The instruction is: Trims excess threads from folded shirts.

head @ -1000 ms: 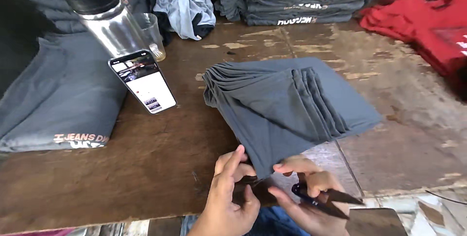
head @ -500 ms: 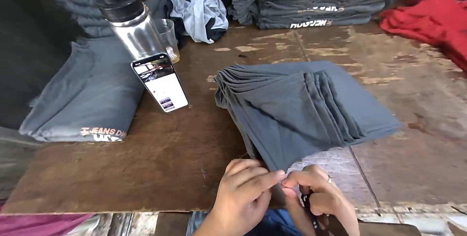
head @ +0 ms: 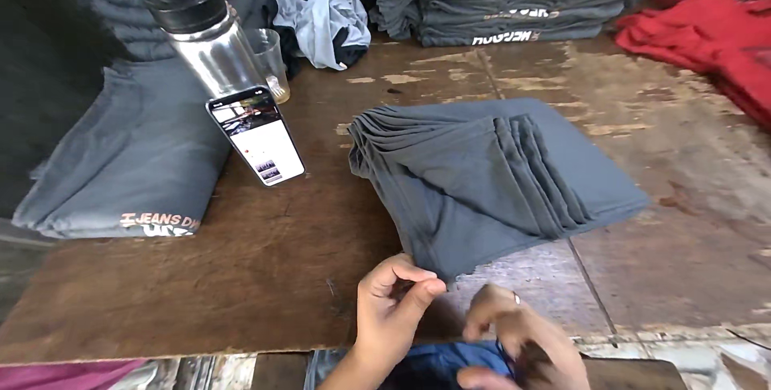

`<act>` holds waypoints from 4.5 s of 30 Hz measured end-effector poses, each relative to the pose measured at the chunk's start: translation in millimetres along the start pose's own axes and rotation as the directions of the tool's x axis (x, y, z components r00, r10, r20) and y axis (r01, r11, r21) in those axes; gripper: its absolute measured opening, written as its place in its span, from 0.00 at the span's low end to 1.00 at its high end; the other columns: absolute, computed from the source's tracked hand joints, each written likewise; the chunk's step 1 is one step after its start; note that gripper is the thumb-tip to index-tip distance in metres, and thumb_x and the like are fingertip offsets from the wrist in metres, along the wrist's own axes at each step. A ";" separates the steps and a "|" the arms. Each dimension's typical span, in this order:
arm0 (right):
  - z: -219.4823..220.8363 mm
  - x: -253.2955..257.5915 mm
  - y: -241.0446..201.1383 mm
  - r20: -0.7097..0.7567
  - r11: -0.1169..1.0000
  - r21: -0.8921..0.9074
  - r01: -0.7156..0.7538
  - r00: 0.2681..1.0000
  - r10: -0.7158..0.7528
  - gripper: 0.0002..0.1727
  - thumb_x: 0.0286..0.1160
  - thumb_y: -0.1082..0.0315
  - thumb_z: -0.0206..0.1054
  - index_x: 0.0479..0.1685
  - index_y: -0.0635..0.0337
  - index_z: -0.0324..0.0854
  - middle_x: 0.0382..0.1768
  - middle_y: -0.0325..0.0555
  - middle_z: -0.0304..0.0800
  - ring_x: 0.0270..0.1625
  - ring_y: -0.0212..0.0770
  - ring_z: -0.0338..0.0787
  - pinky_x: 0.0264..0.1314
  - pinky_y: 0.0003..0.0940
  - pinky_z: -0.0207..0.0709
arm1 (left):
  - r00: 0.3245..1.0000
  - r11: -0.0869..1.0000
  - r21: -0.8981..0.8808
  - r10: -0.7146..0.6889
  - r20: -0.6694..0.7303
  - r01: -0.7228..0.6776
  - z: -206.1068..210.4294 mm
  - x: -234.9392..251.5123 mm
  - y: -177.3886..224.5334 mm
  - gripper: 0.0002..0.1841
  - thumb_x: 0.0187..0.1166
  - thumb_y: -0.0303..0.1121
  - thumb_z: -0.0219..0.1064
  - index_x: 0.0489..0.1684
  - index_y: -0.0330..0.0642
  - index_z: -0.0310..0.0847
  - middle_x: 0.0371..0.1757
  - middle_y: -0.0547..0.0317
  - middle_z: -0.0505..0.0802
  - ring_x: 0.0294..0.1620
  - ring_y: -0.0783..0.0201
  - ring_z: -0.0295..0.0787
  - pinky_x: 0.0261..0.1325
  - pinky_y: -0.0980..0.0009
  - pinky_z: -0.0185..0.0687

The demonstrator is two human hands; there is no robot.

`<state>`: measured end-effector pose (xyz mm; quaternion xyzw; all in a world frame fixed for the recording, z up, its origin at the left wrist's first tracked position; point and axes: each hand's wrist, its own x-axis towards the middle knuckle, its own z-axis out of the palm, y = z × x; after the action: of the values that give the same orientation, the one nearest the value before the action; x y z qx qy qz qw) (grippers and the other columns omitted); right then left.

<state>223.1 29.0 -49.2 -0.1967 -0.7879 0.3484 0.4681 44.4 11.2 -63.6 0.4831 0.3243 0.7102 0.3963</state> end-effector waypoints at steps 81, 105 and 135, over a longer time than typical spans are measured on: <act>7.2 -23.2 19.5 0.398 0.782 0.396 -0.481 0.858 0.325 0.19 0.89 0.47 0.58 0.39 0.52 0.75 0.28 0.31 0.75 0.30 0.18 0.74 0.34 0.16 0.68 | 0.997 0.961 0.270 -0.074 0.010 0.069 -13.3 -14.1 10.8 0.04 0.78 0.23 0.69 0.43 0.37 0.80 0.45 0.61 0.91 0.43 0.78 0.89 0.45 0.84 0.87; 26.8 4.4 34.8 -0.256 0.933 -0.275 -0.232 0.953 0.161 0.23 0.72 0.46 0.76 0.42 0.57 0.76 0.34 0.37 0.83 0.35 0.20 0.80 0.38 0.12 0.75 | 0.872 0.966 0.258 -0.158 0.463 0.038 -58.1 7.4 44.0 0.15 0.79 0.44 0.73 0.43 0.39 0.86 0.44 0.61 0.92 0.50 0.75 0.89 0.56 0.78 0.86; -1.0 29.2 15.2 -0.005 0.997 -0.079 0.020 1.000 -0.020 0.12 0.76 0.68 0.70 0.44 0.54 0.68 0.62 0.40 0.87 0.63 0.30 0.88 0.63 0.24 0.84 | 0.922 0.792 0.497 0.209 0.326 -0.355 -26.2 -5.3 5.1 0.19 0.72 0.30 0.69 0.63 0.44 0.80 0.46 0.62 0.92 0.54 0.69 0.86 0.72 0.69 0.74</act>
<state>209.6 58.3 -42.5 -0.2083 -0.8017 0.3116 0.4657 19.5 2.1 -70.1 0.7058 0.3838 0.5711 0.1684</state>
